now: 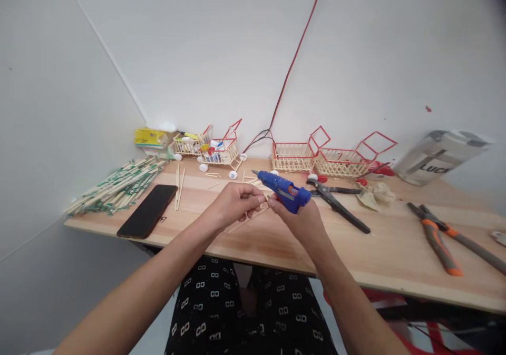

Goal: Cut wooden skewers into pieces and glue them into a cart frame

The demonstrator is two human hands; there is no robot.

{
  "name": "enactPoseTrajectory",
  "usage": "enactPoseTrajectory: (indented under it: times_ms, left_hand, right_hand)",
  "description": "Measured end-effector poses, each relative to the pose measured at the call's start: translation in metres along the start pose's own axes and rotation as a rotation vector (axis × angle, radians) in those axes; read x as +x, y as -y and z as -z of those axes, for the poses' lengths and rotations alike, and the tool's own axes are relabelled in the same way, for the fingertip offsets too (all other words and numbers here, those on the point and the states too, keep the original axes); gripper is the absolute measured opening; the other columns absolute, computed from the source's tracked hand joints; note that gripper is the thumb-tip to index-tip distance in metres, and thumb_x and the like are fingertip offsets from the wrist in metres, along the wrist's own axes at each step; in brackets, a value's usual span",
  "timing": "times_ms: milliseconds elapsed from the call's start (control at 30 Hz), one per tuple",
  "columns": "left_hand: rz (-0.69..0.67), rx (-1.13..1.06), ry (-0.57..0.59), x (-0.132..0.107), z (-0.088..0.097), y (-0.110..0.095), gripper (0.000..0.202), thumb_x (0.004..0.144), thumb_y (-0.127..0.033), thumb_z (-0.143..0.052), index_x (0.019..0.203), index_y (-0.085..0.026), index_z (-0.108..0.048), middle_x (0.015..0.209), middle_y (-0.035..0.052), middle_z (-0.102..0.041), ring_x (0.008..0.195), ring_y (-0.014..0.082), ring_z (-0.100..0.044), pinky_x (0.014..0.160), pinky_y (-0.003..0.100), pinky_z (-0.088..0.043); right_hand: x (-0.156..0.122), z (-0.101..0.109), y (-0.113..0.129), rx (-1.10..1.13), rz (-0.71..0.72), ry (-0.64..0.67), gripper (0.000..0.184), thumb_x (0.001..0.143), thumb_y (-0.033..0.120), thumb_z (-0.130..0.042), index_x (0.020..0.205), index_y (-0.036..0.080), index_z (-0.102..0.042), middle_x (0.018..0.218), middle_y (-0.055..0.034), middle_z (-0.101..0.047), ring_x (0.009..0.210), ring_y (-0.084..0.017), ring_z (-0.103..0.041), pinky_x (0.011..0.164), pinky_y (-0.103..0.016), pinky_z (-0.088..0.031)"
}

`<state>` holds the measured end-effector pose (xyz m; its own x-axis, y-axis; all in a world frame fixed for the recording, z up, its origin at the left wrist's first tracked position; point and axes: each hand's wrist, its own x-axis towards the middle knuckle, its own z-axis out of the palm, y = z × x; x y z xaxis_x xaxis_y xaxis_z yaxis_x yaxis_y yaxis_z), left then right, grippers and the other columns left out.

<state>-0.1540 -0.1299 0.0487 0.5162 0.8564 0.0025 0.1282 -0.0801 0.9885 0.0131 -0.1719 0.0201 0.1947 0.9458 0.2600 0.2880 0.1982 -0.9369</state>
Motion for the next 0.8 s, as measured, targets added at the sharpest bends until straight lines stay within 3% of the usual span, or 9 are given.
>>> enactPoseTrajectory:
  times_ms: [167,400,667,800]
  left_hand:
    - [-0.059,0.213,-0.042,0.015,0.016,0.013,0.020,0.076,-0.031,-0.061,0.075,-0.013,-0.070,0.050,-0.0018,-0.053,0.043,0.0080,-0.045,0.041,0.019,-0.032]
    - [-0.087,0.610,-0.213,0.042,0.048,0.044,0.018,0.076,-0.020,-0.056,0.071,-0.015,-0.072,0.056,0.0001,-0.062,0.053,0.0127,-0.055,0.057,0.024,-0.039]
    - [-0.119,0.877,-0.404,0.030,0.064,0.056,0.018,0.077,-0.017,-0.057,0.080,-0.018,-0.074,0.084,0.0066,-0.073,0.084,0.0220,-0.064,0.076,0.031,-0.044]
    - [-0.181,0.900,-0.540,0.019,0.058,0.050,0.017,0.079,-0.017,-0.058,0.084,-0.018,-0.074,0.095,0.0090,-0.072,0.099,0.0254,-0.060,0.091,0.036,-0.042]
  right_hand:
    - [0.000,0.000,-0.003,-0.026,-0.008,-0.020,0.022,0.069,0.036,-0.071,0.080,0.017,-0.070,0.076,-0.0045,-0.070,0.068,-0.018,-0.061,0.067,-0.031,-0.049]
    - [0.010,-0.007,-0.018,0.034,-0.092,0.015,0.028,0.069,0.039,-0.071,0.082,0.015,-0.067,0.059,0.0004,-0.059,0.051,-0.011,-0.047,0.048,-0.024,-0.036]
    - [0.007,-0.015,-0.022,0.318,-0.143,0.124,0.027,0.074,0.042,-0.070,0.083,0.018,-0.060,0.056,0.0052,-0.050,0.047,-0.008,-0.040,0.045,-0.022,-0.031]
    - [0.004,-0.016,-0.018,0.320,-0.120,0.135,0.025,0.077,0.041,-0.068,0.083,0.019,-0.059,0.056,0.0053,-0.049,0.048,-0.009,-0.041,0.047,-0.023,-0.032]
